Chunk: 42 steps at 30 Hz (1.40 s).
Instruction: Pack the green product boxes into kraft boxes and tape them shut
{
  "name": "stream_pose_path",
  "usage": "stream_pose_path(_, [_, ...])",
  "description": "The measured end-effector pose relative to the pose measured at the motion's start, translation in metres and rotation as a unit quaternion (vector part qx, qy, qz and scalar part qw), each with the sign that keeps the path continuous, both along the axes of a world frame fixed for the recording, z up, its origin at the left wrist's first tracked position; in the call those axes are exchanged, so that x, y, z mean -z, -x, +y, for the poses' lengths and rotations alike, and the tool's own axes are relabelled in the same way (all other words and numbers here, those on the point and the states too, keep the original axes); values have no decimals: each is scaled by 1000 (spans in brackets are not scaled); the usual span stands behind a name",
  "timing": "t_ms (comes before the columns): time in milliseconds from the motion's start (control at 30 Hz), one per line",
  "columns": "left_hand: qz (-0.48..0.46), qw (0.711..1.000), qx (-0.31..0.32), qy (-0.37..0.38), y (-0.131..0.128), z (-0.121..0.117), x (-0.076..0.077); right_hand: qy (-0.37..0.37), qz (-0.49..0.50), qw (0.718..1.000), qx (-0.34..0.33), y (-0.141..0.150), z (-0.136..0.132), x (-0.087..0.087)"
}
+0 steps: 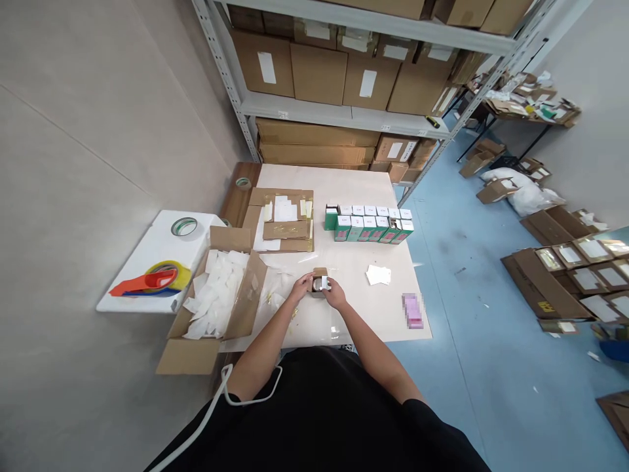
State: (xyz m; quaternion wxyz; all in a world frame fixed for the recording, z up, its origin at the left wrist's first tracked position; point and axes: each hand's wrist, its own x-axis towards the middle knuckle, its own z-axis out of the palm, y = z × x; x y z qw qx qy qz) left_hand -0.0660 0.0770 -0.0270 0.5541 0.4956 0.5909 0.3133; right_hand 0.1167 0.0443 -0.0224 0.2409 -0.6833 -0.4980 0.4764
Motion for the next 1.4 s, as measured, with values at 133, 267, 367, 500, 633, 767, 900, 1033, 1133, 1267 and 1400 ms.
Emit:
stream_pose_path(133, [14,999,-26,20,-4,-4,8,-2,-91,996,12,17,2,-3])
stream_pose_path(267, [74,996,-30,-31,-8,-4,10,-12,-142,989,27,24,1,-4])
stream_pose_path(367, [106,992,1,-65,-7,-4,6,-10,-132,990,42,16,-1,-2])
stream_pose_path(500, [119,990,8,-77,-6,-9,-3,12,-31,994,106,0,-10,6])
stream_pose_path(633, [120,986,-6,-118,-7,-15,-8,7,34,987,159,-3,-21,11])
stream_pose_path(767, [133,983,-26,-122,-8,-18,-10,-85,-52,983,153,2,-23,0])
stream_pose_path(900, [128,984,3,-124,-8,-19,-11,-141,-129,980,55,5,-19,-19])
stream_pose_path(1033, [121,984,47,-121,-4,-17,-13,-97,-197,975,-4,13,-15,-32])
stream_pose_path(1133, [118,985,100,-80,3,-15,-13,-59,-220,974,-14,20,-14,-38])
stream_pose_path(1267, [145,965,206,-70,10,-16,-16,-33,-250,968,-21,27,-11,-47])
stream_pose_path(1400, [207,949,230,-57,6,-20,-22,5,-278,960,-33,32,-5,-52])
